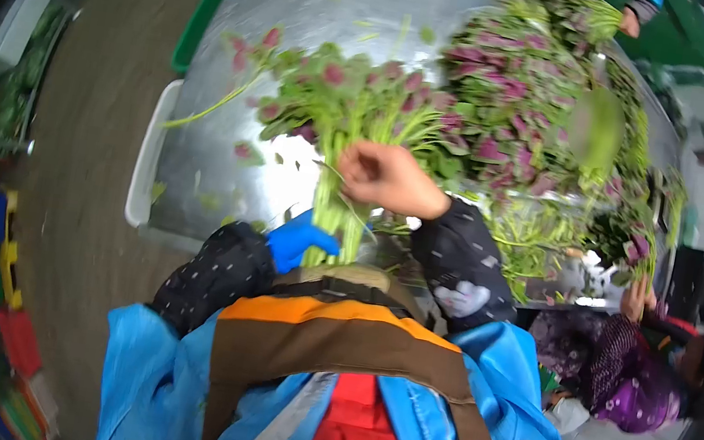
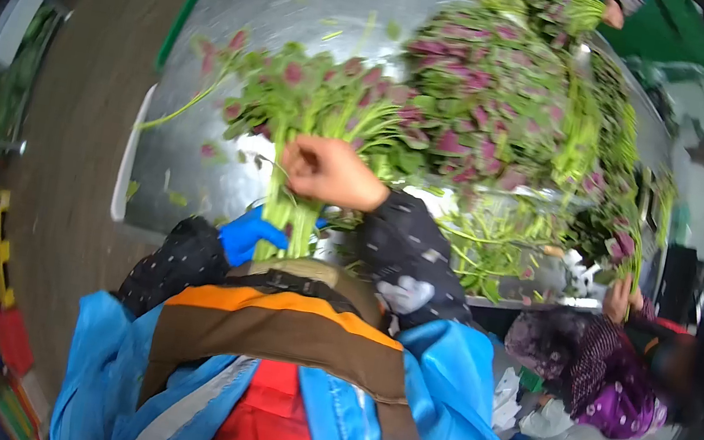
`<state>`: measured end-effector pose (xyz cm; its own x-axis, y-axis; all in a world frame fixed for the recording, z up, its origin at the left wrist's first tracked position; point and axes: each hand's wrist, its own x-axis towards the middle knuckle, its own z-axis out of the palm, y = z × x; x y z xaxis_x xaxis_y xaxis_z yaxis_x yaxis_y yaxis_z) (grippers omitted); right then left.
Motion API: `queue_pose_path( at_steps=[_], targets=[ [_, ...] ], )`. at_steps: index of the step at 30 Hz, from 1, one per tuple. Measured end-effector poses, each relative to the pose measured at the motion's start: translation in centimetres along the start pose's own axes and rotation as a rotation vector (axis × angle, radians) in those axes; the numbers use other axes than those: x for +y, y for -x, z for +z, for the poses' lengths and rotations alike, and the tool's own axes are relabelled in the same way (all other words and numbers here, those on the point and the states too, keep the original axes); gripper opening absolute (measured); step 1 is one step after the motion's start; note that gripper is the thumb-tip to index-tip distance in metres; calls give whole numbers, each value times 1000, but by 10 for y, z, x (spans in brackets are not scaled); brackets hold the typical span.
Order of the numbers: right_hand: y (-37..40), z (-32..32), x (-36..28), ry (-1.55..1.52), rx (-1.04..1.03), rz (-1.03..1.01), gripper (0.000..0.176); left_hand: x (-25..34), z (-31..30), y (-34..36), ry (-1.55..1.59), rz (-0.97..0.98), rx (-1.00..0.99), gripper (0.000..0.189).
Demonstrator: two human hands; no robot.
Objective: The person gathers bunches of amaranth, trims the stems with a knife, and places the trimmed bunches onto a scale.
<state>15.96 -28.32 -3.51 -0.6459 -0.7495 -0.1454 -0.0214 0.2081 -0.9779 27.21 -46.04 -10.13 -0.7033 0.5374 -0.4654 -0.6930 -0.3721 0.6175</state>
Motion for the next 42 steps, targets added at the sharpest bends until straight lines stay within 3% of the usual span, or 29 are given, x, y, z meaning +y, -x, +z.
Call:
queue_pose_path(
  at_steps=[1,3,4,5,7,11,13,15,17,19,21,23,25,27,29,30,31,33,35,36,37,38,39,40,42],
  targets=[
    [-8,-5,0,338,122,13,34,-5,1,-4,55,24,-46,58],
    [-26,-8,31,696,209,-12,42,-21,-20,-8,-1,-71,33,63],
    [-35,-7,43,835,150,43,42,-14,-15,-5,-19,-128,68,67],
    [-41,-5,60,901,175,-41,36,-14,-14,-5,37,-115,31,68],
    [-42,-6,46,968,114,3,17,-7,0,-3,138,-97,-29,71],
    [-51,-2,67,1016,168,-79,12,-10,-3,-4,49,-78,-2,71],
    [-40,4,45,955,131,-40,12,-9,-1,-5,48,-67,-6,68],
    [-11,3,1,707,-284,66,12,-15,-16,-7,-3,-52,-33,65],
    [20,10,-1,2,-660,64,15,-27,-50,-18,-47,-89,-109,64],
    [62,1,-32,-268,-774,-120,18,-32,-67,-23,-50,-177,-184,64],
    [100,-25,-43,-379,-634,-145,16,-3,4,-4,-8,-33,-76,66],
    [136,-50,-5,-473,-303,46,14,0,7,-1,76,-79,-80,76],
    [160,-66,46,826,233,283,20,0,12,-5,104,-63,-97,80],
    [173,-61,61,1342,543,600,31,-1,14,-9,130,-48,-118,83],
    [171,-52,61,617,723,228,25,-1,15,-10,135,-41,-121,83],
    [162,-43,48,374,689,139,22,-1,17,-9,132,-47,-116,82],
    [152,-30,56,376,684,42,23,-2,18,-10,128,-54,-112,81],
    [129,-6,69,234,552,107,28,-1,15,-8,118,-82,-105,79],
    [107,14,60,111,415,338,33,1,14,-10,114,-107,-121,75],
    [98,26,71,35,398,269,38,2,14,-8,107,-131,-131,73],
    [87,32,82,-93,304,247,40,3,12,-5,104,-164,-133,72],
    [78,43,87,-430,290,298,48,1,7,-4,40,-137,-81,67],
    [70,46,88,-336,280,369,50,-2,3,-2,-25,-113,-29,62],
    [64,51,86,-484,293,418,50,17,27,8,-105,-124,73,58],
    [58,49,58,-518,259,527,42,6,8,2,-15,-132,-20,53]
  ],
)
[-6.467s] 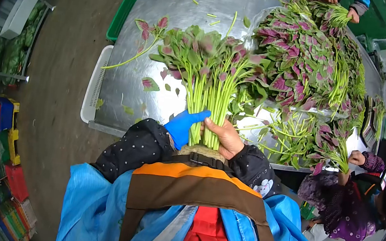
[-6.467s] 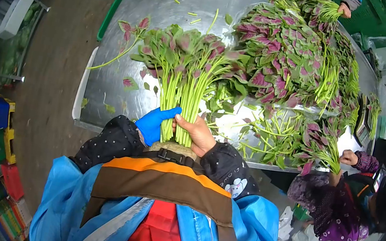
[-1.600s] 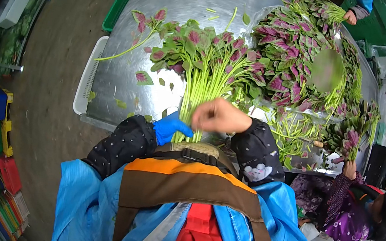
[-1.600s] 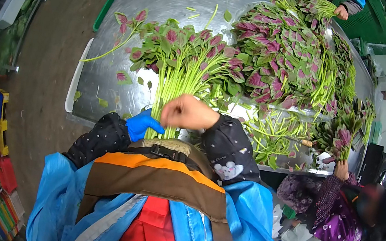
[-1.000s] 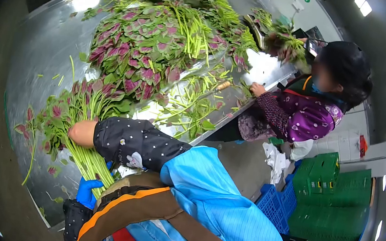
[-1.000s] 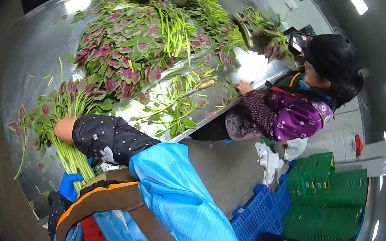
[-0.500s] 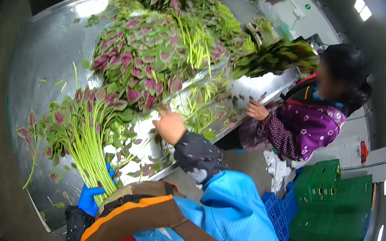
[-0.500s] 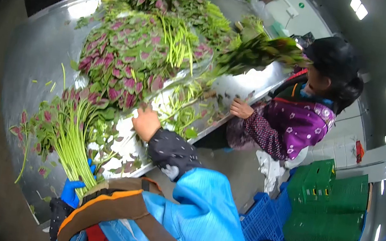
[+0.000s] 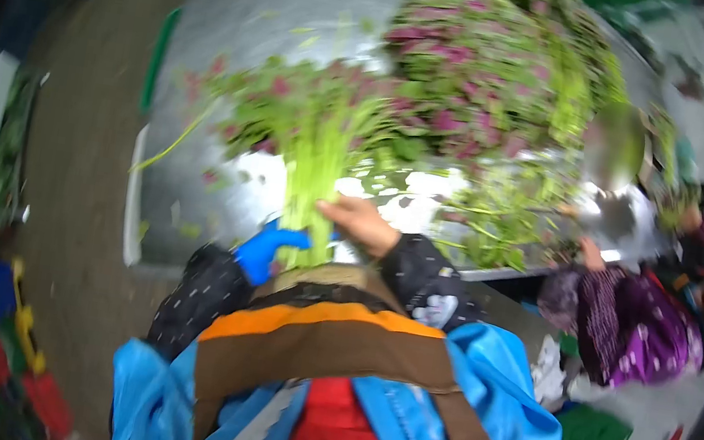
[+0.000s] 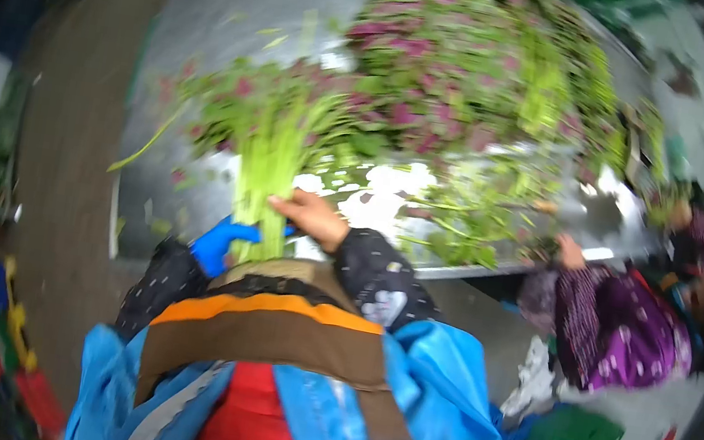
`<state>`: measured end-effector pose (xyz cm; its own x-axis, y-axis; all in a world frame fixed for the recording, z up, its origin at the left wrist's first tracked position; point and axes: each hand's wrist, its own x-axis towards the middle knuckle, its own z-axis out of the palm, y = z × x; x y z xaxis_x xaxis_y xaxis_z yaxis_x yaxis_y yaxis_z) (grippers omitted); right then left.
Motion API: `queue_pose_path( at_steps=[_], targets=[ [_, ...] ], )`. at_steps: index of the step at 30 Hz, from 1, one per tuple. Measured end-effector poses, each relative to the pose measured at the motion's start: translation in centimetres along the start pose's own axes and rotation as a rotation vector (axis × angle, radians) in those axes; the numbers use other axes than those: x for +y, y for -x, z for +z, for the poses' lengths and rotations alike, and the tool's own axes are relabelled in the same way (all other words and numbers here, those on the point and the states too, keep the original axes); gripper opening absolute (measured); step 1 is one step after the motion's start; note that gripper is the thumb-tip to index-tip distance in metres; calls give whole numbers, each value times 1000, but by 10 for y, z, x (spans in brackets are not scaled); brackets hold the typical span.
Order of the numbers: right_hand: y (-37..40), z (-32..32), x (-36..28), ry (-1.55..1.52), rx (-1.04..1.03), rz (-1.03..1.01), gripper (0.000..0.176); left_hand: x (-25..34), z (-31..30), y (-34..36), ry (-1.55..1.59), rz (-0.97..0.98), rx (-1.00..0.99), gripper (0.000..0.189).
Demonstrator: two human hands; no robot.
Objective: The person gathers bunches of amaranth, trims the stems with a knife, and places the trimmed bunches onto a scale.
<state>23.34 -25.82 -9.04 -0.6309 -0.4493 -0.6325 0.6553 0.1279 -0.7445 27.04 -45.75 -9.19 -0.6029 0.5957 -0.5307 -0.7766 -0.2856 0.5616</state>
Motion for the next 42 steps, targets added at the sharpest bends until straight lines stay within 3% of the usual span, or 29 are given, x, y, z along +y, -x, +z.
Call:
queue_pose_path(
  at_steps=[2,4,5,11,15,16,17,19,21,22,24,26,30,31,33,35,36,37,38,40,41,42],
  targets=[
    [-6,3,6,-90,8,-121,32,-10,-17,-6,89,-32,-73,59],
    [2,3,-3,-94,7,-85,32,-12,-22,-7,88,56,-88,60],
    [6,5,-9,-93,17,-77,33,-8,-16,-6,188,-23,-57,60],
    [2,8,-6,-66,-2,-129,39,2,2,0,21,-21,45,58],
    [-17,-2,6,520,170,-42,64,3,5,1,71,8,29,59],
    [-13,-4,3,384,280,-148,75,2,2,2,114,11,1,60],
    [-24,-17,21,311,491,-286,64,1,-1,1,159,15,-28,60],
    [-8,-12,1,381,621,-476,47,-4,-8,-3,186,46,-98,64],
    [7,7,-22,692,533,-726,41,-5,-10,-2,229,33,-103,64],
    [12,19,-32,823,481,-871,42,8,8,10,161,83,-15,62],
    [11,35,-38,994,390,-924,24,10,-3,11,-227,-112,123,60],
    [8,36,-35,1027,273,-898,8,2,-20,6,-344,-179,173,59],
    [40,2,-60,518,-763,-337,7,2,-11,10,36,21,-14,64],
    [50,-7,-68,457,-807,-451,6,9,0,14,144,95,-89,67],
    [62,-32,-60,192,-469,-260,8,4,-3,6,265,68,-194,76],
    [43,-34,-39,369,66,-389,10,-7,-14,-2,254,59,-190,72],
    [39,-31,-32,415,91,-481,11,-12,-20,-6,231,58,-159,66],
    [44,-20,-35,292,6,-321,15,-18,-26,-9,208,56,-129,61],
    [45,-6,-37,437,46,-439,17,-36,-51,-16,133,13,-30,55],
    [39,20,-32,691,127,-654,24,-48,-65,-17,-122,128,63,43],
    [34,29,-27,795,175,-800,22,-54,-67,-15,-303,289,57,38],
    [31,27,-22,868,141,-828,21,-56,-72,-16,-282,290,19,38]
  ],
)
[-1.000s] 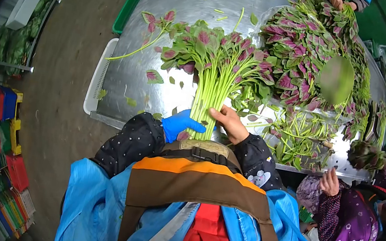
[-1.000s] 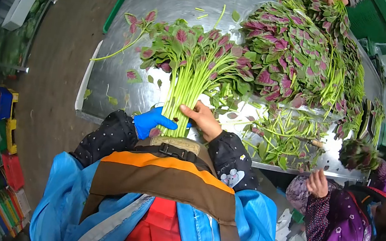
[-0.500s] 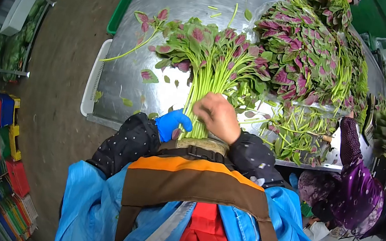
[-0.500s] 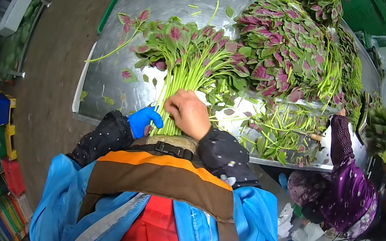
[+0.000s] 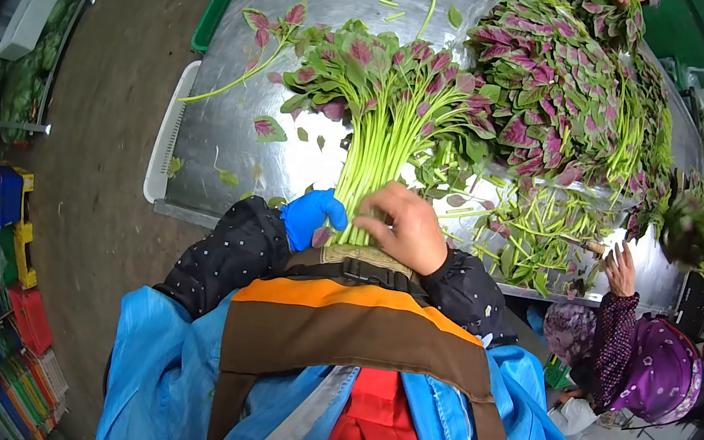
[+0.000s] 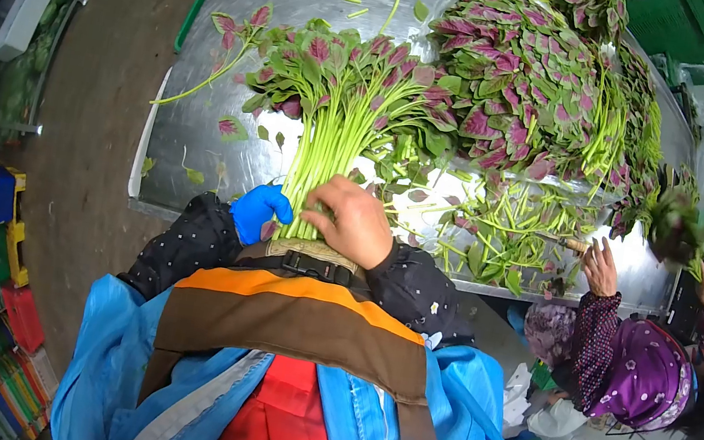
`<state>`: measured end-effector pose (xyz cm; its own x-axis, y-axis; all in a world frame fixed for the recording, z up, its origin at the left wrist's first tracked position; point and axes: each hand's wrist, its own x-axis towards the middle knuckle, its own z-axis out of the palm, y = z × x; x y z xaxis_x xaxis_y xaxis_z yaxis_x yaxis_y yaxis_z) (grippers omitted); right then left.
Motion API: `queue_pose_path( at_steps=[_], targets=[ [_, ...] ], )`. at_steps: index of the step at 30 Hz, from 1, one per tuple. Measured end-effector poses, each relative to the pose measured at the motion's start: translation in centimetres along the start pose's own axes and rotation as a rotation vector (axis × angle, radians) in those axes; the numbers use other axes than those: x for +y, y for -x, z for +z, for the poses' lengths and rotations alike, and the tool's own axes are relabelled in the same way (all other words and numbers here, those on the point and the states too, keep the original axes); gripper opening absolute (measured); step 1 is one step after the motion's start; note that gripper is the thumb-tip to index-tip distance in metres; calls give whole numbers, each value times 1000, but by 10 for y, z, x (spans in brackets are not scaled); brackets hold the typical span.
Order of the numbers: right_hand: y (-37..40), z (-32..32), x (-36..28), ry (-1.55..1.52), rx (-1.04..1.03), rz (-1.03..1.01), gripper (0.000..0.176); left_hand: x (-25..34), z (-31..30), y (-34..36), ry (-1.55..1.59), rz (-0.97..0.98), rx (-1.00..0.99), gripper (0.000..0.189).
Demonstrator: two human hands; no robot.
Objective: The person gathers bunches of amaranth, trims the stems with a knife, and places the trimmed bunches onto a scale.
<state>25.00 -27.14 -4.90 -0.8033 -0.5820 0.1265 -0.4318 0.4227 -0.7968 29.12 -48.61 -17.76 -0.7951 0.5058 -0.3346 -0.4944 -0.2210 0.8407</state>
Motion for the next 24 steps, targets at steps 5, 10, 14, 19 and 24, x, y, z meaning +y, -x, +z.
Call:
queue_pose_path(
  at_steps=[5,10,14,19,24],
  targets=[
    [5,-63,3,-693,-687,110,17,46,27,-3,582,-180,-156,56],
    [35,-98,62,69,-49,339,30,49,32,-11,446,-132,-217,63],
    [37,-71,67,-474,148,579,38,80,53,-13,525,-346,-76,54],
    [2,-7,61,-588,21,691,37,70,57,-26,473,-400,4,49],
    [2,-10,56,-899,-102,575,37,100,66,-4,-86,-310,87,44]
  ],
)
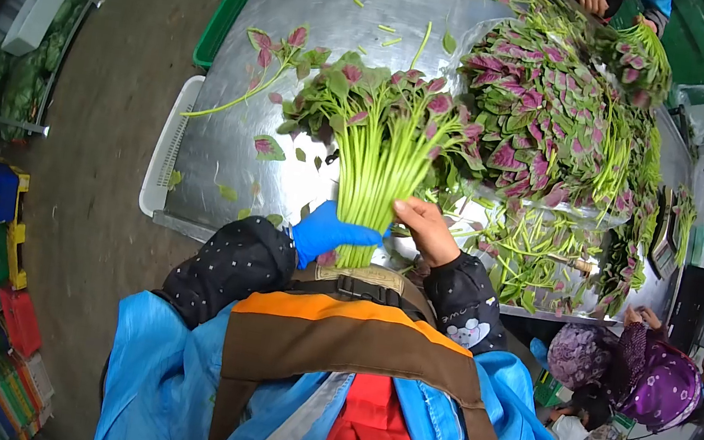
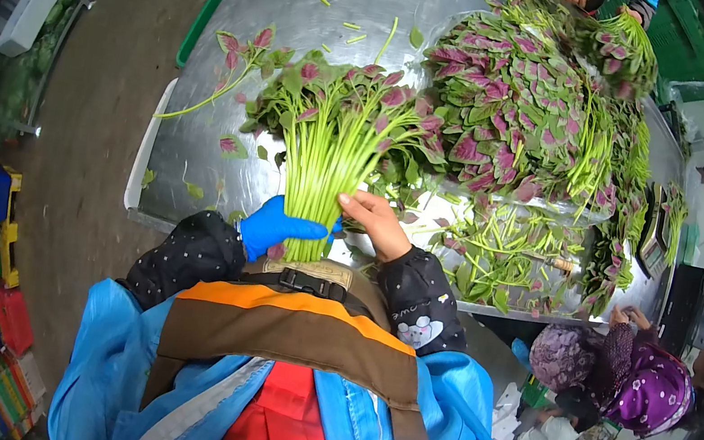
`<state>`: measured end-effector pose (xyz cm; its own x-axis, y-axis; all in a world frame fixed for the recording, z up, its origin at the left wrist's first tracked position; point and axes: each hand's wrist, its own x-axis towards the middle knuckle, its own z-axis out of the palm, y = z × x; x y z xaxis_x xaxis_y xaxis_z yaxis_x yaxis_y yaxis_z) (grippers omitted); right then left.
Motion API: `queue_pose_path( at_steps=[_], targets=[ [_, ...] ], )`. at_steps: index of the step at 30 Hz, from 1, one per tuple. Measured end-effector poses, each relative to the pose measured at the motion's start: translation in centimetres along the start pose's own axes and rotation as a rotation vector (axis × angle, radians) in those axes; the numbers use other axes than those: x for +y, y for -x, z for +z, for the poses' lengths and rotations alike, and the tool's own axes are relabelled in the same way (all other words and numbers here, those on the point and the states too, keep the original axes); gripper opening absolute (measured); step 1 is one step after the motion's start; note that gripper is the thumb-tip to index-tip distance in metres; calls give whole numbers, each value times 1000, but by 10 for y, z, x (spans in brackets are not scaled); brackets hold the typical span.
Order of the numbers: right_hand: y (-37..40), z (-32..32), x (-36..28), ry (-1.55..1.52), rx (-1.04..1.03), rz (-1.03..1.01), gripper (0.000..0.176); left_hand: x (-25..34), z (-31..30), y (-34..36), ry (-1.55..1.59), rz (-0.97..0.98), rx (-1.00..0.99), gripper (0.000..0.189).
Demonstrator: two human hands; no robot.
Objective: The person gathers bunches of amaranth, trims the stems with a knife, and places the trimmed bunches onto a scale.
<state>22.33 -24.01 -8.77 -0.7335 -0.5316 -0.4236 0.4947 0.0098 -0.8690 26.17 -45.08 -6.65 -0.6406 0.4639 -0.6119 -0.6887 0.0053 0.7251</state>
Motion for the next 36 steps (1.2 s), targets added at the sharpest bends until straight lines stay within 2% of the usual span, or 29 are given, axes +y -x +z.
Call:
queue_pose_path(
  at_steps=[2,5,6,9,10,13,15,16,17,18,19,20,21,23,25,26,27,28,29,31,33,36],
  targets=[
    [-4,-1,-1,-306,-122,-65,42,2,9,4,-35,112,-13,43],
    [-6,35,-39,-522,-411,-71,53,-8,13,-4,-135,282,-54,42],
    [-5,41,-47,-489,-385,-40,52,4,18,5,-184,234,2,39],
    [-8,42,-37,-313,-312,-123,47,-12,14,1,-98,326,-93,38],
    [-7,44,-40,-256,-254,-152,35,-16,11,-1,-148,330,-82,40],
    [-1,43,-55,-249,-147,-212,30,-22,1,7,-524,390,93,47],
    [2,25,-59,-152,-64,-266,24,-32,2,10,-597,361,237,38],
    [12,23,-74,-286,-16,-226,25,-21,-4,19,-942,288,178,31],
    [15,17,-78,-243,60,-302,27,-9,4,20,-846,299,189,28],
    [26,11,-93,-150,128,-251,25,-23,-8,8,-1098,392,241,16],
    [38,6,-107,-60,190,-194,23,-47,-32,-8,-992,623,268,18],
    [31,13,-97,-206,154,-424,25,-44,-47,-5,-1043,622,313,28],
    [29,11,-94,-235,189,-377,29,-28,-51,-10,-776,277,308,32],
    [31,14,-85,-292,172,-423,36,-14,-77,-12,-907,716,163,73],
    [25,15,-61,-102,359,-490,42,22,-73,-8,-510,558,-35,103],
    [25,16,-48,-120,302,-506,44,29,-58,-9,-448,621,-81,105],
    [38,22,-48,-154,239,-524,47,26,-55,-14,-465,590,-116,97],
    [47,29,-45,-49,289,-507,51,8,-68,-35,-478,563,-163,89],
    [19,32,-17,-45,219,-497,54,-10,-80,-57,-492,535,-209,80],
    [-8,38,8,-14,213,-754,51,-16,-54,-48,-510,360,-285,75],
    [5,35,5,90,139,-756,54,-13,-33,-30,-512,215,-327,71],
    [22,38,-11,142,33,-709,55,-10,-25,-21,-531,137,-350,63]
  ],
)
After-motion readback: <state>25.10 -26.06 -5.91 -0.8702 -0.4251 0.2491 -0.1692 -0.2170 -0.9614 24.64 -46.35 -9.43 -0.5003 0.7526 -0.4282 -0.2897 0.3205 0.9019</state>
